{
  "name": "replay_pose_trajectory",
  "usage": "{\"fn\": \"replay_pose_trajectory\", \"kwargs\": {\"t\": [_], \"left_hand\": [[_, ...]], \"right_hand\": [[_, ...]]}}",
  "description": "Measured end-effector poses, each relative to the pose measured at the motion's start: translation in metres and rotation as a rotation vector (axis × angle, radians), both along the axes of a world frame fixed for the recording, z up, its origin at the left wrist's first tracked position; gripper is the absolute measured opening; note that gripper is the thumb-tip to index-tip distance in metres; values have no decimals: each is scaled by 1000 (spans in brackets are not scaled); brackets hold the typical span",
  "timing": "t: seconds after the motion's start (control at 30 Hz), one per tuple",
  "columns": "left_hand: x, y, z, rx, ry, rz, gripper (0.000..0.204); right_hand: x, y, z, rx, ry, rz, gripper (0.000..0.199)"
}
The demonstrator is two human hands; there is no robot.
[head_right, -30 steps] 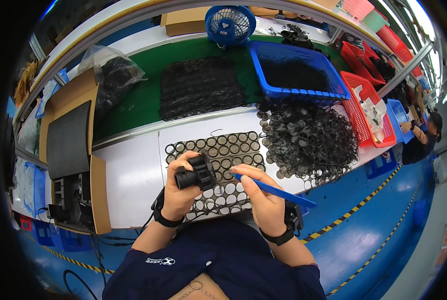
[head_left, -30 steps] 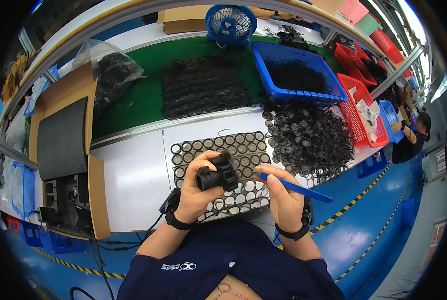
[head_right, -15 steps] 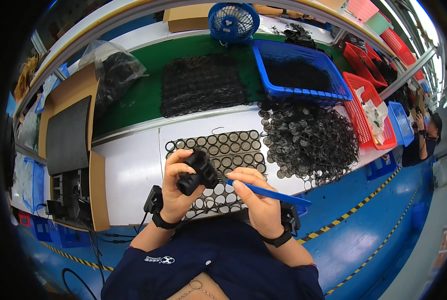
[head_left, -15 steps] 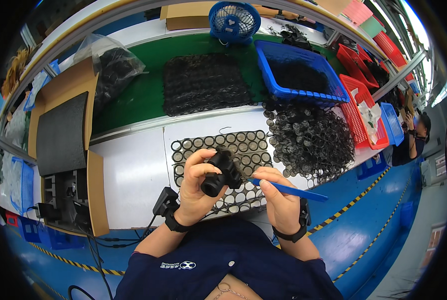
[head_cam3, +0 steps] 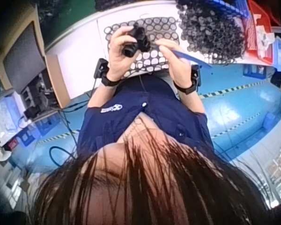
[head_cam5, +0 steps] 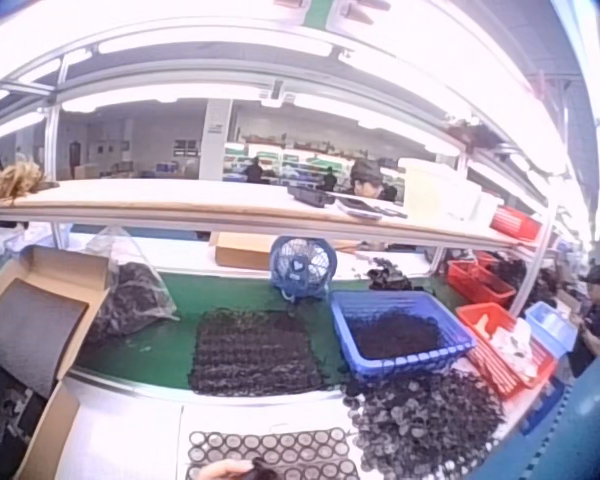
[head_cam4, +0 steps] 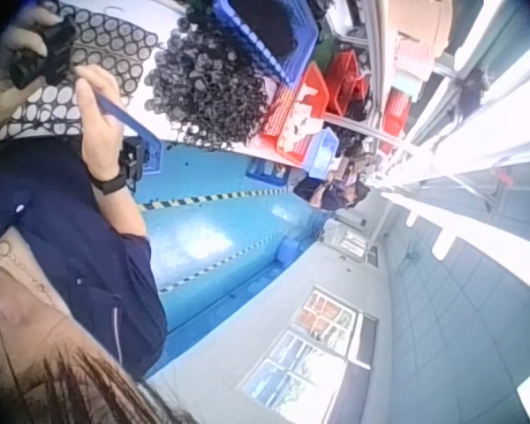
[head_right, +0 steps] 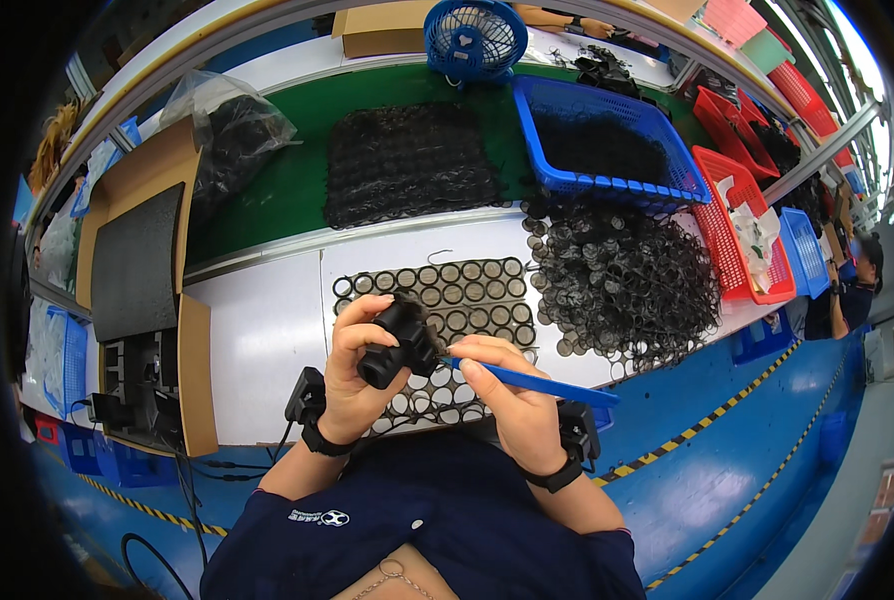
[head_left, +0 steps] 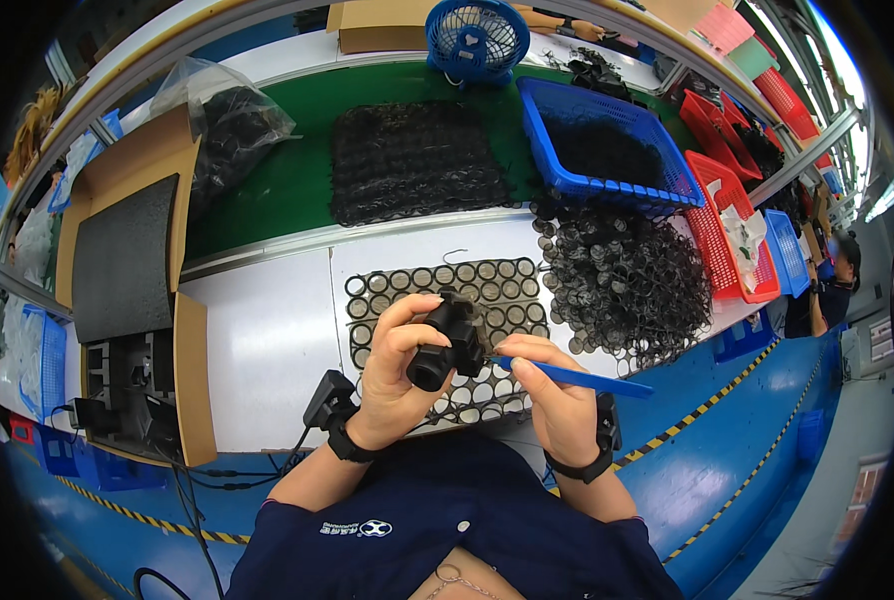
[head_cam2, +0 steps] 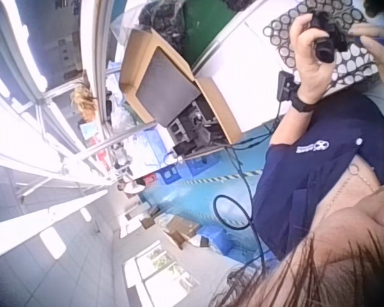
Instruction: Inspecting and using a pick tool and pliers to clean or trim a black plastic molded component in a factory setting.
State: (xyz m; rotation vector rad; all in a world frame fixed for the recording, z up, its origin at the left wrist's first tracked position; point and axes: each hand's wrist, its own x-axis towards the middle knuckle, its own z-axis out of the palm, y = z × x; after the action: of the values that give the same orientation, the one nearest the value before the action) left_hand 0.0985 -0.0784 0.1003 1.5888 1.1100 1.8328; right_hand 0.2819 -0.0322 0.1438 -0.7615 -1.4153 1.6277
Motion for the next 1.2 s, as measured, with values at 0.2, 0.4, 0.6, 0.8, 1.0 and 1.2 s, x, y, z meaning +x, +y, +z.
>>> {"fn": "replay_pose_trajectory", "kwargs": {"t": [0.2, 0.4, 0.6, 0.8, 1.0, 1.2], "left_hand": [[1, 0, 0, -23, -20, -13, 45], [4, -1, -1, -29, -47, -7, 45], [6, 0, -6, -3, 30, 85, 44], [16, -1, -5, 57, 46, 81, 47], [18, -3, -15, -103, -236, -155, 52], [18, 2, -6, -258, -763, -345, 56]], "right_hand": [[0, -1, -1, 33, 29, -26, 21], [-2, -5, -7, 164, -30, -17, 23], [-8, -11, -5, 473, -240, -117, 24], [-21, 15, -8, 1091, -505, -414, 27], [-9, 57, -5, 1160, -610, -664, 25], [18, 68, -7, 503, -444, -539, 18]]}}
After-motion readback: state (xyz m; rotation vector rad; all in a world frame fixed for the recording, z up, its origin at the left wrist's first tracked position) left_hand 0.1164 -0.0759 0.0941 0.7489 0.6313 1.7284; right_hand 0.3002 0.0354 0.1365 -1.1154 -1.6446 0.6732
